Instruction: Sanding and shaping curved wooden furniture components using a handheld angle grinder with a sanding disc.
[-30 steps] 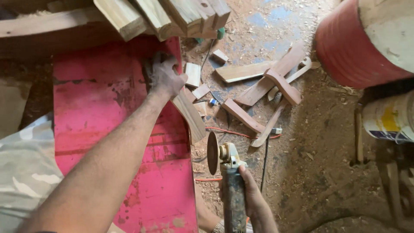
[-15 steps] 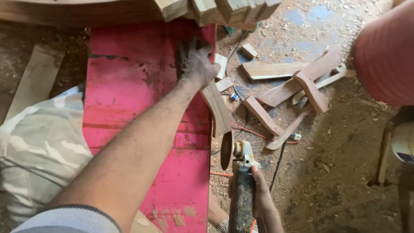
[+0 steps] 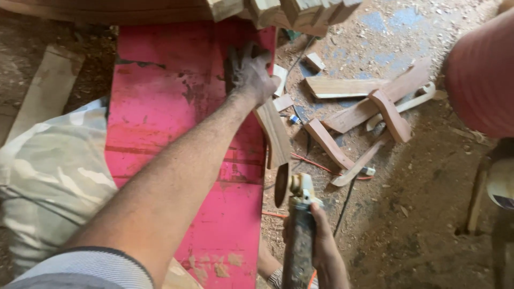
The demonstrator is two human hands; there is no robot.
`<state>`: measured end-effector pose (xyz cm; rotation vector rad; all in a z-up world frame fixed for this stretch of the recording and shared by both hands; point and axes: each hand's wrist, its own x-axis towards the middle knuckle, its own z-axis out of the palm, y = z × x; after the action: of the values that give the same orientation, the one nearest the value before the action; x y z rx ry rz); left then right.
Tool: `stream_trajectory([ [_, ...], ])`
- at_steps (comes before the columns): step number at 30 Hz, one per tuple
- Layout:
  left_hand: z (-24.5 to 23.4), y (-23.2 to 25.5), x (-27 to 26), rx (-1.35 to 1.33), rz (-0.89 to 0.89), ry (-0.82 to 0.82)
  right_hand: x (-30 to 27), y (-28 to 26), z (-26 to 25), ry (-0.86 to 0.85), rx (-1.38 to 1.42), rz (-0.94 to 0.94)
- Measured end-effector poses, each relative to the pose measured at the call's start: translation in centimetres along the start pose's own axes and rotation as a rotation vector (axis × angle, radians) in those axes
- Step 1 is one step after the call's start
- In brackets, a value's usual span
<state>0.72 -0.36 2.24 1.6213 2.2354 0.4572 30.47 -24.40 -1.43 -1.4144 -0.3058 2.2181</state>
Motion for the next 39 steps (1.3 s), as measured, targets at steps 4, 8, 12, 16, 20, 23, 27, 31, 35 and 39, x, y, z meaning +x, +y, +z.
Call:
stream_trajectory([
  [4, 1.0, -0.8, 0.4, 0.025, 0.061, 0.058, -0.2, -0.3, 0.3, -0.025, -0.005, 0.015],
  [8, -0.9, 0.5, -0.6, 0.045, 0.021, 0.034, -1.7, -1.0, 0.2, -0.096, 0.016, 0.027],
  [12, -0.3, 0.2, -0.2, -0.002, 0.003, 0.029, -2.0, -1.6, 1.1, -0.036, -0.017, -0.055],
  [16, 1.7, -1.4, 0.9, 0.033, 0.117, 0.054, 0.0, -0.6, 0.5, -0.017, -0.014, 0.014],
  [20, 0.1, -0.4, 0.3, 0.032, 0.142, 0.061, 0.5, 0.4, -0.7, 0.051, -0.001, 0.073],
  [23, -0.6, 0.1, -0.5, -0.047, 0.004, 0.011, -0.9, -0.1, -0.3, -0.022, 0.120, 0.062],
  [27, 1.9, -1.4, 1.2, -0.019, 0.123, 0.088, -1.6, -0.7, 0.4, -0.020, 0.048, 0.025],
  [31, 0.5, -0.4, 0.2, -0.026, 0.059, 0.063, -1.9, -0.9, 0.5, -0.103, -0.001, -0.034],
  [35, 1.9, -1.1, 0.6, -0.112, 0.152, 0.190, -2.1, -1.9, 0.7, 0.047, 0.069, 0.090],
  [39, 1.0, -0.3, 0.3, -0.151, 0.068, 0.094, -2.1, -3.5, 1.1, -0.027, 0.059, 0.056],
])
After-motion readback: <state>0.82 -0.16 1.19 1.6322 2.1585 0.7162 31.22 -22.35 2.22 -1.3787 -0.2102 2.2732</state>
